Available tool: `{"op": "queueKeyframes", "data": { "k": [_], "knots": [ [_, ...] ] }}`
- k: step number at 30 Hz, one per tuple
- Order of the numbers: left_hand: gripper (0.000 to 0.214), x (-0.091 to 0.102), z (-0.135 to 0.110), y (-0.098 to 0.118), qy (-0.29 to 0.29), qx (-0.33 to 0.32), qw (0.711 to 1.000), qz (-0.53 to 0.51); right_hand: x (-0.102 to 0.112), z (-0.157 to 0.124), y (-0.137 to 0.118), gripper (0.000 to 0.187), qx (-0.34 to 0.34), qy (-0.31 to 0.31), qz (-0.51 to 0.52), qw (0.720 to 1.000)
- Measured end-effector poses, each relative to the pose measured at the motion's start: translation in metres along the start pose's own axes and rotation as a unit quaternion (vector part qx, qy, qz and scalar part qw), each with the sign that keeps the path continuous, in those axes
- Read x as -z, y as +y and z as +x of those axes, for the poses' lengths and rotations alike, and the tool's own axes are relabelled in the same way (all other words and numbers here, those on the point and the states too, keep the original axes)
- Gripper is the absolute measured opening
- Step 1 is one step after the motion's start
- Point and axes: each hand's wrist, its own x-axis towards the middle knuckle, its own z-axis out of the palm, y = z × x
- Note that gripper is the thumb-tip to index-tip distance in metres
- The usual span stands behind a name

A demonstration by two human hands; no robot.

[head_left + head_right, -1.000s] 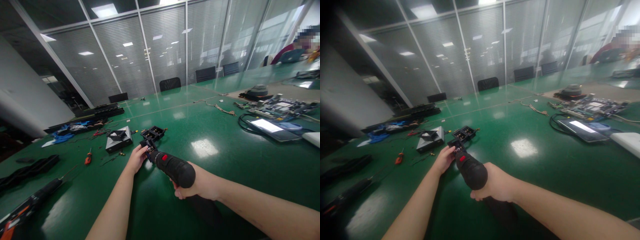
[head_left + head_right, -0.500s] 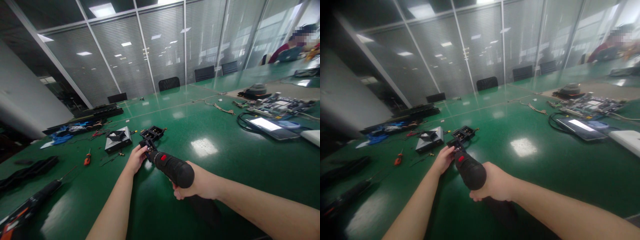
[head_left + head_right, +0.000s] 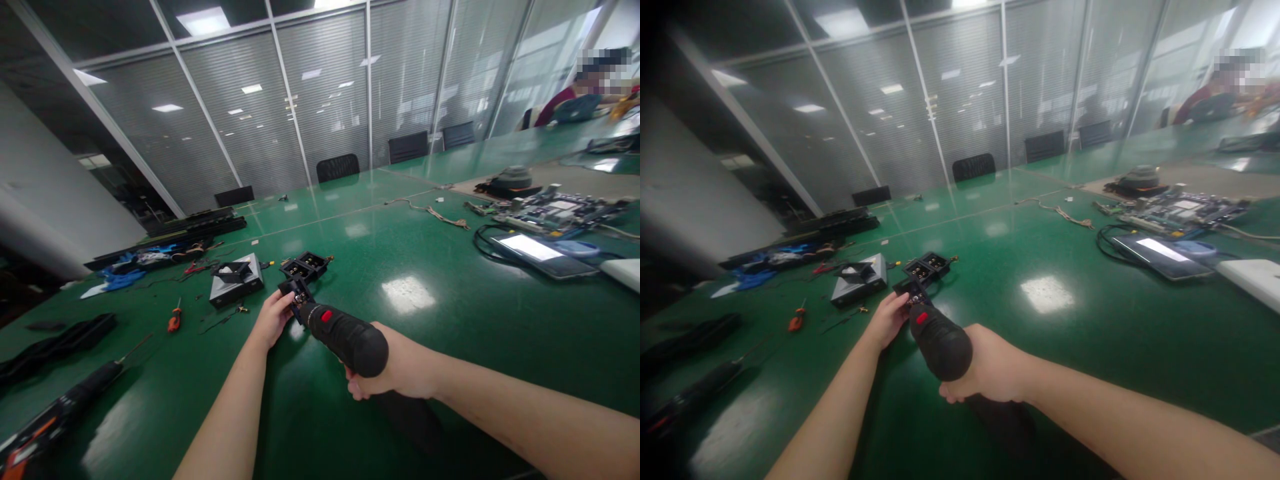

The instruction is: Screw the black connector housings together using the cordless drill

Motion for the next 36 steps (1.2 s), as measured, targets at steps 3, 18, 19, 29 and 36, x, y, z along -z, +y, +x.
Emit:
{"op": "queueKeyframes", "data": {
  "k": [3, 18, 19, 29, 36],
  "knots": [
    [0.046, 0.0008, 0.0004, -0.0008, -0.002, -0.002, 1.000, -0.002, -0.0007, -0.0004, -0.0003, 0.031, 0.002, 0.011, 0.006, 1.000],
    [0.046, 0.0025, 0.0020, -0.0018, -0.008, 0.001, 1.000, -0.004, 0.0014, -0.0001, -0.0008, 0.034, -0.007, 0.042, -0.080, 0.996],
    [0.046, 0.0020, 0.0017, -0.0013, -0.007, 0.001, 1.000, -0.004, 0.0015, 0.0000, -0.0009, 0.034, -0.006, 0.041, -0.084, 0.996],
    [0.048, -0.0001, -0.0011, 0.0039, 0.001, 0.007, 1.000, 0.001, 0.0031, 0.0021, -0.0015, 0.034, -0.011, 0.036, -0.115, 0.993],
    [0.049, 0.0017, 0.0005, 0.0005, -0.002, 0.005, 1.000, 0.001, 0.0045, 0.0019, 0.0002, 0.032, 0.016, 0.022, -0.104, 0.994]
  ]
}}
